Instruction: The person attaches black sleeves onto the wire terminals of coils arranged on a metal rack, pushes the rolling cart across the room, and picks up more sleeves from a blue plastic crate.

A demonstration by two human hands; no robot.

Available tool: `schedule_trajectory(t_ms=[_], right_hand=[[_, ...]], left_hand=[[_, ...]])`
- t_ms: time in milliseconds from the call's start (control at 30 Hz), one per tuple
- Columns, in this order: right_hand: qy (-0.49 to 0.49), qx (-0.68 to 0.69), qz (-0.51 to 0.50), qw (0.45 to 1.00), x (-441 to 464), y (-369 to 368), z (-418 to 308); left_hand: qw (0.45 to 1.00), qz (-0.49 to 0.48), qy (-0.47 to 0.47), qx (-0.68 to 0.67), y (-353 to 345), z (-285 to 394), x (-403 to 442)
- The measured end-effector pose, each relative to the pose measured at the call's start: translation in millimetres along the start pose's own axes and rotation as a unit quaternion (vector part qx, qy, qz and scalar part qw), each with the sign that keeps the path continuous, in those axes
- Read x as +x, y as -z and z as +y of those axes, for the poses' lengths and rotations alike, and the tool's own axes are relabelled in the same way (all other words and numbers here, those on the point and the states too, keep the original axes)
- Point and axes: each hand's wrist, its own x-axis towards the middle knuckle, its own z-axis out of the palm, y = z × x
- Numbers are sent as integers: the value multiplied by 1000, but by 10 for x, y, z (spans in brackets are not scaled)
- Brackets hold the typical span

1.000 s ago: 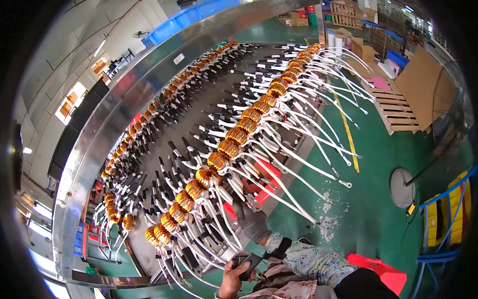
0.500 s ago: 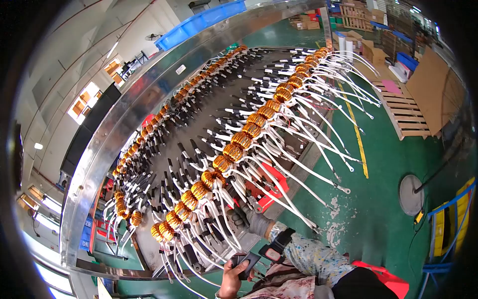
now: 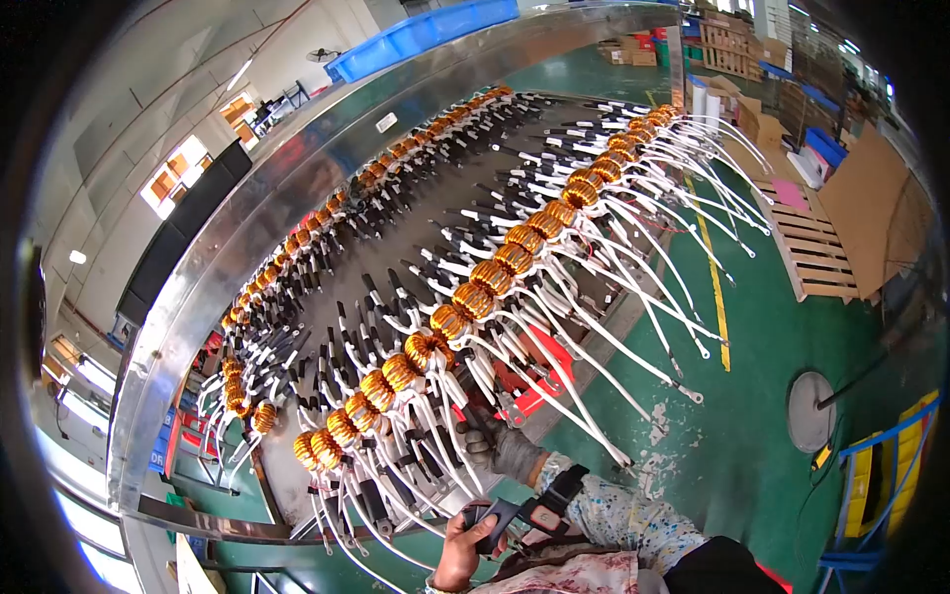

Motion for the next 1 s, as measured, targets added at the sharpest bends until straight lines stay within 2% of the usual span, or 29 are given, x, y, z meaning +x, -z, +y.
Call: schedule_trajectory(t_ms=[33,67,100,133,233,267,300,333,367,400,433,467,533,600,633,667,733,900,967,1000], right_hand=[[112,-165,162,966,-65,-9,62],[216,-320,312,868,-137,-334,222],[224,-498,280,789,-229,-166,142],[220,-499,281,789,-234,-154,154],[226,-621,260,703,-288,-157,181],[227,-622,261,703,-252,-169,167],[215,-396,246,858,-173,-179,141],[185,-140,213,949,-117,-169,111],[158,-118,146,970,-91,-148,73],[157,-115,146,970,-78,-129,71],[155,-102,124,975,-67,-153,92],[153,-89,103,979,-67,-187,104],[168,-109,136,970,-109,-186,110],[156,-236,205,937,-174,6,71],[135,-206,170,954,-214,6,62],[134,-206,172,954,-219,10,66],[136,-112,179,968,-216,-52,79],[139,-135,230,954,-360,-286,164],[64,-401,293,866,-689,-693,301],[62,-402,294,865,-780,-748,348]], left_hand=[[1000,7,-3,11,-11,11,-3],[1000,15,-5,22,-9,20,-13],[1000,19,-7,20,3,25,-17],[1000,16,-3,19,10,24,-19],[1000,11,-4,26,-44,50,-5],[999,12,-13,35,-58,68,2],[999,5,-9,32,-35,62,10],[999,8,-9,32,-59,93,-16],[999,20,-40,29,-105,146,-51],[997,30,-70,28,-123,176,-75],[999,31,-32,6,-26,159,-107],[997,55,-47,34,11,140,-119],[993,56,-91,49,13,206,-155],[989,59,-116,69,2,267,-199],[984,60,-143,86,0,283,-204],[984,61,-142,85,-3,290,-206],[982,88,-119,120,-27,294,-203],[985,87,-118,91,-84,291,-179],[985,97,-118,80,-92,306,-199],[985,104,-121,67,-100,308,-196]])
